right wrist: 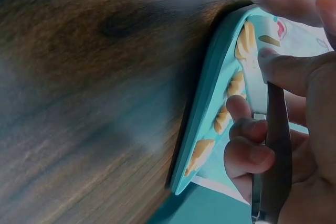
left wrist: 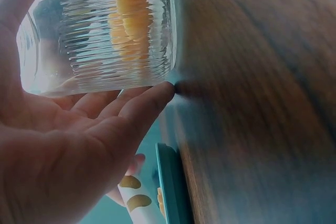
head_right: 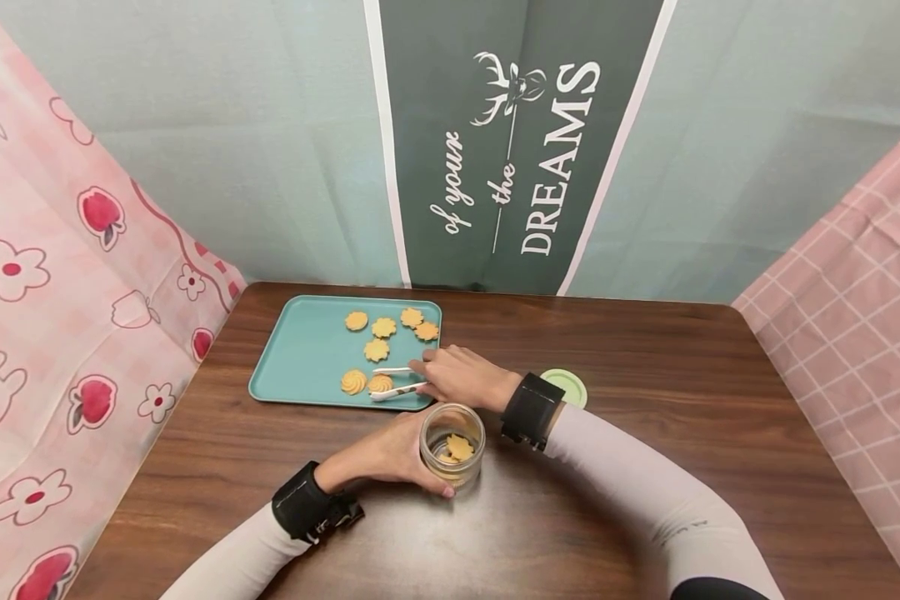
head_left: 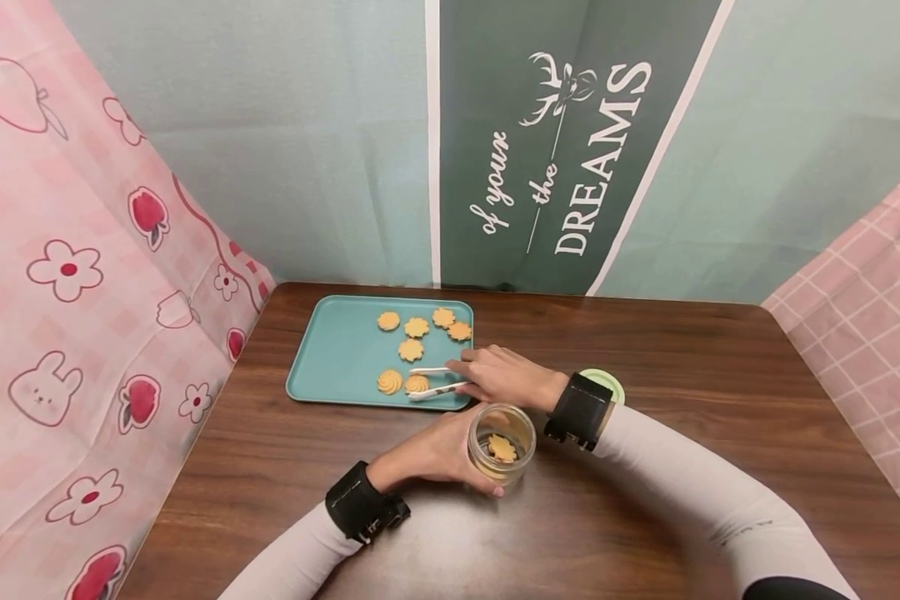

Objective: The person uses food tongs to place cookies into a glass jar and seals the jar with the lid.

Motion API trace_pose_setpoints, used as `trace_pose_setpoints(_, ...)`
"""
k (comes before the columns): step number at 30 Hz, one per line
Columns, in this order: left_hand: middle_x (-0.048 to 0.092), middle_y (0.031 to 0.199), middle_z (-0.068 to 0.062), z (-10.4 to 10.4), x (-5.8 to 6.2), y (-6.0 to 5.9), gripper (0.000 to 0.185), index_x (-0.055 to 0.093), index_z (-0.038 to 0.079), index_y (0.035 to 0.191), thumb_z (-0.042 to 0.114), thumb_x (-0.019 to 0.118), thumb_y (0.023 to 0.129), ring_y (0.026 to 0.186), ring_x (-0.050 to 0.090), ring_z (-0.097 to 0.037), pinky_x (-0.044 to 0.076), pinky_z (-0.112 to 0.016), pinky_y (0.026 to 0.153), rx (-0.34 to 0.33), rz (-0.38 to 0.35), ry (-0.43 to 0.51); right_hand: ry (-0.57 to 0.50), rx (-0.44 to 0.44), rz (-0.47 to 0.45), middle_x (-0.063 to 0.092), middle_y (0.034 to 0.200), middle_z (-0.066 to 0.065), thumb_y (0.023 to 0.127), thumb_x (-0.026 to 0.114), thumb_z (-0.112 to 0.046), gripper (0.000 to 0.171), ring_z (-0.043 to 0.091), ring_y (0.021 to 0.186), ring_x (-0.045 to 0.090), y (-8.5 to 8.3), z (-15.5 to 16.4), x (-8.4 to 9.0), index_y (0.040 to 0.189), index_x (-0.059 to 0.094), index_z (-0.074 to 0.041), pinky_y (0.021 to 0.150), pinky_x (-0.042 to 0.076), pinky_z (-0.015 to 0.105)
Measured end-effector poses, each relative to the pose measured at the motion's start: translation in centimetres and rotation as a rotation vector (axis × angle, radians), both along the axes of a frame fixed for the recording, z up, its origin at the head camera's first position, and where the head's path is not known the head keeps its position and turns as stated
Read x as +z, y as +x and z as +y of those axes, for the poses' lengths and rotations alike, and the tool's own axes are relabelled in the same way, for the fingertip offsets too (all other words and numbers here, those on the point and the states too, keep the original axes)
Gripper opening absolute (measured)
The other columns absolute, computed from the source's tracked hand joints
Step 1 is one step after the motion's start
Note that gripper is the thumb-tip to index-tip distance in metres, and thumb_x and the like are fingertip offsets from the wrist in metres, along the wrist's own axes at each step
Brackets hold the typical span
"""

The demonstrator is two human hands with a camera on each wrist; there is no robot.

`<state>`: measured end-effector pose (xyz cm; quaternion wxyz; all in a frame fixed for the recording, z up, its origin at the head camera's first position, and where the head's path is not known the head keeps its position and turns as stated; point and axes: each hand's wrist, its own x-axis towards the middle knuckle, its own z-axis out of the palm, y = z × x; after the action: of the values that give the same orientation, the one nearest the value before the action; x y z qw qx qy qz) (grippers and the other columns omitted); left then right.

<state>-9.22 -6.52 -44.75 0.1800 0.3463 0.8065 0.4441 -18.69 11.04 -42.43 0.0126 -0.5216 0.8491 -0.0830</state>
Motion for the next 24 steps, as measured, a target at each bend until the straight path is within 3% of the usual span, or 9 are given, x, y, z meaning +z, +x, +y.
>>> trace_pose_setpoints(9,0.065,0.136,0.002,-0.1,-0.1,-0.1,0.095,0.051,0.018,0.148,0.035,0.101,0.068,0.125,0.061,-0.010,0.047,-0.029,0.110,0.008,0.004,-0.007,-0.027,-0.034,-0.023,0.062,0.091,0.003,0.106,0.066,-0.024,0.025,0.011,0.065,0.056,0.0,0.9,0.6,0.121,0.070,-0.004,0.057,0.050,0.030)
trace_pose_setpoints(18,0.068,0.130,0.001,0.0,0.1,-0.1,0.091,0.054,0.016,0.141,0.032,0.103,0.066,0.120,0.063,-0.011,0.049,-0.028,0.107,0.020,-0.014,0.012,-0.052,-0.081,-0.038,0.062,0.093,0.002,0.105,0.068,-0.024,0.034,0.007,0.062,0.053,0.7,1.9,1.4,0.130,0.069,-0.001,0.056,0.048,0.025)
trace_pose_setpoints(24,0.068,0.130,-0.001,-0.1,-0.2,-0.1,0.090,0.055,0.015,0.140,0.032,0.103,0.066,0.121,0.064,-0.013,0.049,-0.029,0.107,0.014,-0.009,0.031,-0.059,-0.102,0.008,0.060,0.090,0.000,0.104,0.070,-0.024,0.031,0.007,0.062,0.053,0.9,2.4,2.0,0.127,0.069,-0.004,0.055,0.046,0.026)
